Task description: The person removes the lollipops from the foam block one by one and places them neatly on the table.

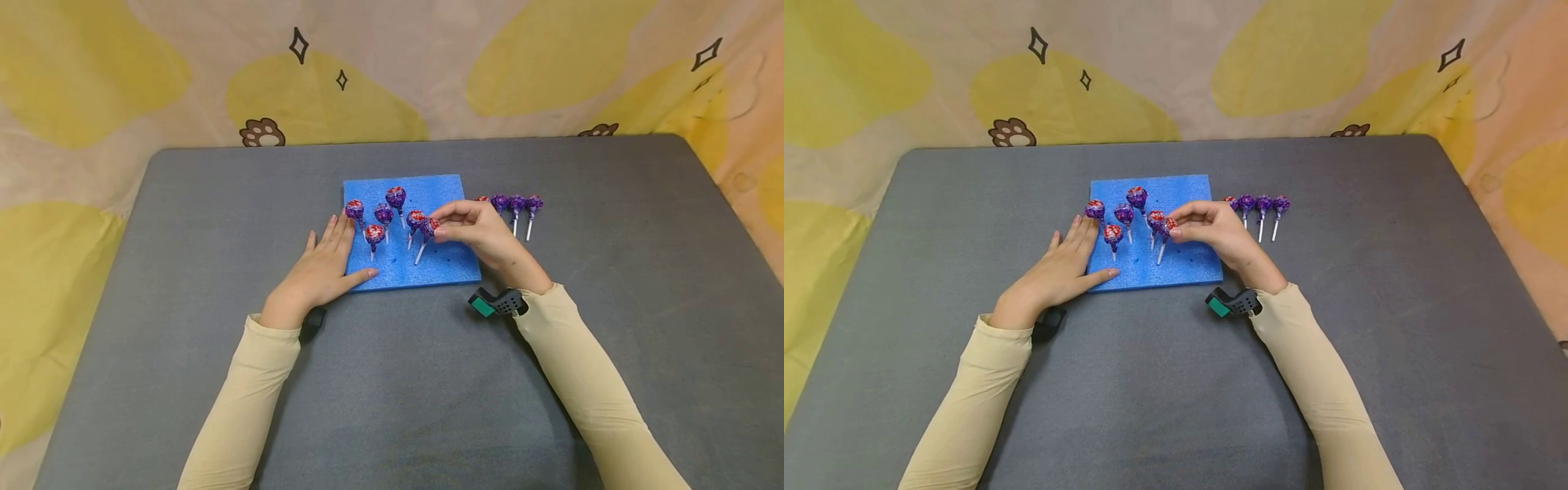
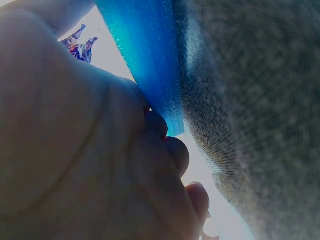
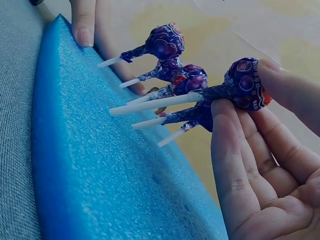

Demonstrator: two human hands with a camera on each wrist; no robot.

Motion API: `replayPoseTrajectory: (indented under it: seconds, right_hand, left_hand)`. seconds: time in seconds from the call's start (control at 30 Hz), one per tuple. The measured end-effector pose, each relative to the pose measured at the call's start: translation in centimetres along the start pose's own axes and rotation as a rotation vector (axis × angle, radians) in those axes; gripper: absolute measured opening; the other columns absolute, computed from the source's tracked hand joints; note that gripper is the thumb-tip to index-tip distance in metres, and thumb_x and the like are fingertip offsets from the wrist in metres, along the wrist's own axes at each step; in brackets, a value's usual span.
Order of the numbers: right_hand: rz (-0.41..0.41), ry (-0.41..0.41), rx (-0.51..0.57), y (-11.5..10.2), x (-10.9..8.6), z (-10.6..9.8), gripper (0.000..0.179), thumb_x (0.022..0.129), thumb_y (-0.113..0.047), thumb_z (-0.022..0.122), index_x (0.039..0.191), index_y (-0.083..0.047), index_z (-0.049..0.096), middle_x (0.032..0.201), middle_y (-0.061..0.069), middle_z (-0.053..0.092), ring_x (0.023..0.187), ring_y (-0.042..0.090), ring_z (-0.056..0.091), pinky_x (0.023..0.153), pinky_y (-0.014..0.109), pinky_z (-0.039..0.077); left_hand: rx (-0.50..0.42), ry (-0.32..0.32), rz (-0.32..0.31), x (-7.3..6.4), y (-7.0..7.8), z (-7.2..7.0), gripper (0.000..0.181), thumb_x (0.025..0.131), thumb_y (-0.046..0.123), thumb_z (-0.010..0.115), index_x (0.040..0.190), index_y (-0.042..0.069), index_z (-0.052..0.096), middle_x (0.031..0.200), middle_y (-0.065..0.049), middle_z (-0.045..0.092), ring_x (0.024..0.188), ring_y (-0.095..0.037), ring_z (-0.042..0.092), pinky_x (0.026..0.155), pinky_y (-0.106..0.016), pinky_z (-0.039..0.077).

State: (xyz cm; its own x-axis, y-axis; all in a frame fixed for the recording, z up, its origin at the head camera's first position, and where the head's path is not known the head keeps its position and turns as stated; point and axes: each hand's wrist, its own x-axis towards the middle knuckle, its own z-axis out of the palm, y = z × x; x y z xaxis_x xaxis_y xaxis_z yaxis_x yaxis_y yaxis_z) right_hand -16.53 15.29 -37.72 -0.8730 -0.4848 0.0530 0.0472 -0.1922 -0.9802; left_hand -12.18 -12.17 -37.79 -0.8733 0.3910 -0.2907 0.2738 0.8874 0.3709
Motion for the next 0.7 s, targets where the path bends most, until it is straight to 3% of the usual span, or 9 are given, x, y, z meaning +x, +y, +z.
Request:
replayPoseTrajectory:
  seconds: [0.3, 0.53, 0.7]
  right_hand:
    - [-0.012, -0.001, 0.109, 0.2, -0.3, -0.7, 0.030, 0.085, 0.016, 0.054, 0.092, -0.007, 0.072, 0.082, 0.006, 0.069, 0.074, 0.015, 0.067, 0.073, 0.029, 0.054]
    - [-0.011, 0.033, 0.154, 0.4, -1.3, -1.5, 0.035, 0.086, 0.019, 0.047, 0.091, -0.005, 0.071, 0.084, 0.006, 0.069, 0.076, 0.016, 0.067, 0.074, 0.029, 0.054]
    - [0.005, 0.038, 0.182, 0.2, -2.2, -2.3, 0.026, 0.089, 0.013, 0.051, 0.092, -0.004, 0.070, 0.085, 0.007, 0.069, 0.077, 0.016, 0.067, 0.074, 0.029, 0.055]
  left_hand:
    - [0.000, -0.004, -0.007, 0.0, 0.1, -0.1, 0.094, 0.092, 0.057, 0.047, 0.150, 0.001, -0.001, 0.156, -0.013, -0.011, 0.142, -0.026, -0.013, 0.111, -0.053, -0.004]
    - [0.000, -0.001, -0.006, -0.1, 0.1, -0.1, 0.094, 0.092, 0.057, 0.047, 0.150, 0.002, -0.003, 0.156, -0.012, -0.012, 0.142, -0.026, -0.013, 0.111, -0.053, -0.005]
    - [-0.002, 0.000, -0.006, -0.1, 0.1, -0.1, 0.094, 0.092, 0.057, 0.047, 0.149, 0.002, -0.003, 0.156, -0.012, -0.012, 0.142, -0.026, -0.013, 0.111, -0.053, -0.005]
